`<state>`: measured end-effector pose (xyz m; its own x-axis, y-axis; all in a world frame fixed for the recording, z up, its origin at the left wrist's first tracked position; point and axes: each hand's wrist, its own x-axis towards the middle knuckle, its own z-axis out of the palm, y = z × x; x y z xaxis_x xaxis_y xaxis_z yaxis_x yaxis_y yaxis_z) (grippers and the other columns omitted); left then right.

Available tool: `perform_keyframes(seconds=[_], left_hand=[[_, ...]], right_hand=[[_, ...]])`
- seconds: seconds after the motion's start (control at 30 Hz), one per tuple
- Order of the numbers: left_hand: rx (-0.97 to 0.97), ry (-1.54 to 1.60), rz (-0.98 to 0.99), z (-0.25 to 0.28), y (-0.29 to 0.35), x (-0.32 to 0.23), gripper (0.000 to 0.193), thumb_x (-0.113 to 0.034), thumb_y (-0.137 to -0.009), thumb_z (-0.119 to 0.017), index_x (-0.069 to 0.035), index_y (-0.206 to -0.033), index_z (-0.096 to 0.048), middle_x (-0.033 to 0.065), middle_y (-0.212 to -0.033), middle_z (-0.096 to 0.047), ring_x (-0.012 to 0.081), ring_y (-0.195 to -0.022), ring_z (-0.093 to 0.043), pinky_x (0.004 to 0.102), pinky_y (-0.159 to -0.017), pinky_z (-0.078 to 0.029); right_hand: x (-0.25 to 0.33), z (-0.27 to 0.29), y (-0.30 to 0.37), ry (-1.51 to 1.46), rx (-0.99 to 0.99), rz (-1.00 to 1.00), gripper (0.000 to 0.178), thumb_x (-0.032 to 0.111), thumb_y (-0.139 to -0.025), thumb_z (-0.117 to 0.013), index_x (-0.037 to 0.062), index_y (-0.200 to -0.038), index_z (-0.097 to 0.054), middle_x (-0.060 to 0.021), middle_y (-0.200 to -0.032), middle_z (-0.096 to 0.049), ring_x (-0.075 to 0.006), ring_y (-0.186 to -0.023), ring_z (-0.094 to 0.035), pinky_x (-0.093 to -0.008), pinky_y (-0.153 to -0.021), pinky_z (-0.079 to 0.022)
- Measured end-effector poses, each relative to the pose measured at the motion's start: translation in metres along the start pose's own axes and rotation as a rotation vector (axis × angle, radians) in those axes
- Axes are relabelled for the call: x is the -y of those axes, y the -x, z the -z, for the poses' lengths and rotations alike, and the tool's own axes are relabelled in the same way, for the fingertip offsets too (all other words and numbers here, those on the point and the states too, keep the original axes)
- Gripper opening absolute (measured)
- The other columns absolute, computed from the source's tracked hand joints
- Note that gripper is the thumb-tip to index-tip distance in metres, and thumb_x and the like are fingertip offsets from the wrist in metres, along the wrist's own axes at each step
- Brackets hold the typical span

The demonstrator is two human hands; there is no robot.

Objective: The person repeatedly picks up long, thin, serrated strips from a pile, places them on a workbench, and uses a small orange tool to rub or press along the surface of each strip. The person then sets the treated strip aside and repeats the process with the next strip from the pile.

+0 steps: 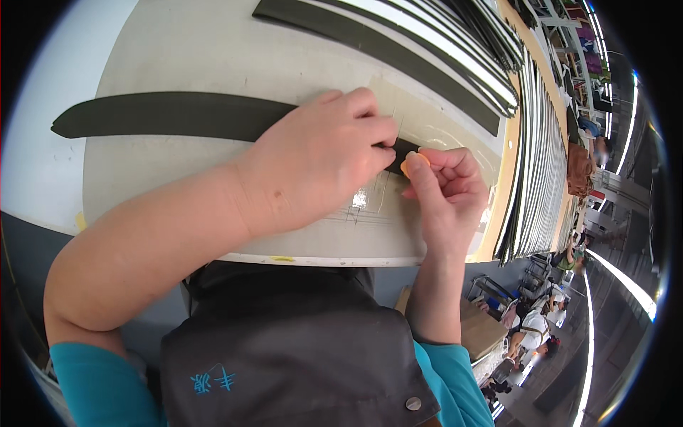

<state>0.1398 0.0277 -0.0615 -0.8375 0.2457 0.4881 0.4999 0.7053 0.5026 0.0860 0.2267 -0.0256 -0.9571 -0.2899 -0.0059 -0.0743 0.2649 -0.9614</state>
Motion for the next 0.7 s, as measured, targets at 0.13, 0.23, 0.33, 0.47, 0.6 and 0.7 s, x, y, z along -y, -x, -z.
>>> perform_keyframes(seconds=[0.13, 0.23, 0.33, 0.47, 0.6, 0.7], left_hand=[[-0.005, 0.009, -0.003, -0.0002, -0.0018, 0.0024, 0.028, -0.005, -0.075, -0.072, -0.004, -0.103, -0.079, 0.0008, -0.110, -0.071, 0.0242, -0.107, -0.061, 0.0376, -0.092, -0.056], [-0.004, 0.019, 0.000, 0.0013, -0.0013, 0.0024, 0.027, -0.005, -0.075, -0.072, -0.004, -0.101, -0.079, 0.0009, -0.110, -0.071, 0.0244, -0.108, -0.061, 0.0377, -0.092, -0.056], [-0.019, 0.038, 0.000, 0.0003, -0.0011, 0.0029, 0.025, -0.005, -0.076, -0.072, -0.004, -0.099, -0.080, 0.0012, -0.110, -0.071, 0.0246, -0.108, -0.062, 0.0378, -0.092, -0.056], [-0.023, 0.047, 0.001, 0.0004, -0.0015, 0.0033, 0.024, -0.005, -0.076, -0.072, -0.004, -0.099, -0.080, 0.0018, -0.110, -0.071, 0.0248, -0.108, -0.062, 0.0379, -0.092, -0.056], [-0.014, 0.049, 0.009, 0.0005, -0.0021, 0.0027, 0.025, -0.004, -0.075, -0.072, -0.004, -0.099, -0.080, 0.0021, -0.110, -0.071, 0.0248, -0.108, -0.062, 0.0381, -0.092, -0.056], [-0.005, 0.049, 0.009, -0.0003, -0.0019, 0.0023, 0.027, -0.003, -0.075, -0.072, -0.004, -0.101, -0.079, 0.0021, -0.111, -0.071, 0.0251, -0.108, -0.062, 0.0383, -0.092, -0.056]], right_hand=[[-0.0094, -0.0021, 0.0078, 0.053, 0.000, 0.055, 0.013, 0.000, -0.094, -0.079, 0.0012, -0.098, -0.066, -0.0008, -0.077, -0.070, -0.0010, -0.064, -0.060, -0.0173, -0.056, -0.043], [-0.0102, -0.0034, 0.0088, 0.088, 0.009, 0.067, 0.013, 0.001, -0.094, -0.079, 0.0019, -0.096, -0.066, 0.0002, -0.075, -0.069, 0.0006, -0.063, -0.058, -0.0168, -0.054, -0.042], [-0.0110, -0.0059, 0.0078, 0.122, -0.010, 0.087, 0.014, 0.001, -0.093, -0.080, 0.0025, -0.094, -0.066, 0.0012, -0.074, -0.069, 0.0018, -0.063, -0.057, -0.0165, -0.054, -0.041], [-0.0129, -0.0068, 0.0076, 0.226, -0.004, 0.147, 0.014, 0.000, -0.093, -0.080, 0.0032, -0.093, -0.066, 0.0027, -0.073, -0.067, 0.0023, -0.063, -0.056, -0.0167, -0.054, -0.042], [-0.0131, -0.0049, 0.0074, 0.253, 0.012, 0.165, 0.014, -0.001, -0.092, -0.080, 0.0031, -0.092, -0.066, 0.0032, -0.073, -0.066, 0.0017, -0.063, -0.057, -0.0172, -0.054, -0.043], [-0.0060, -0.0062, 0.0086, 0.121, -0.010, 0.056, 0.014, -0.001, -0.091, -0.080, 0.0026, -0.093, -0.066, 0.0024, -0.073, -0.066, 0.0006, -0.064, -0.058, -0.0173, -0.057, -0.044]])
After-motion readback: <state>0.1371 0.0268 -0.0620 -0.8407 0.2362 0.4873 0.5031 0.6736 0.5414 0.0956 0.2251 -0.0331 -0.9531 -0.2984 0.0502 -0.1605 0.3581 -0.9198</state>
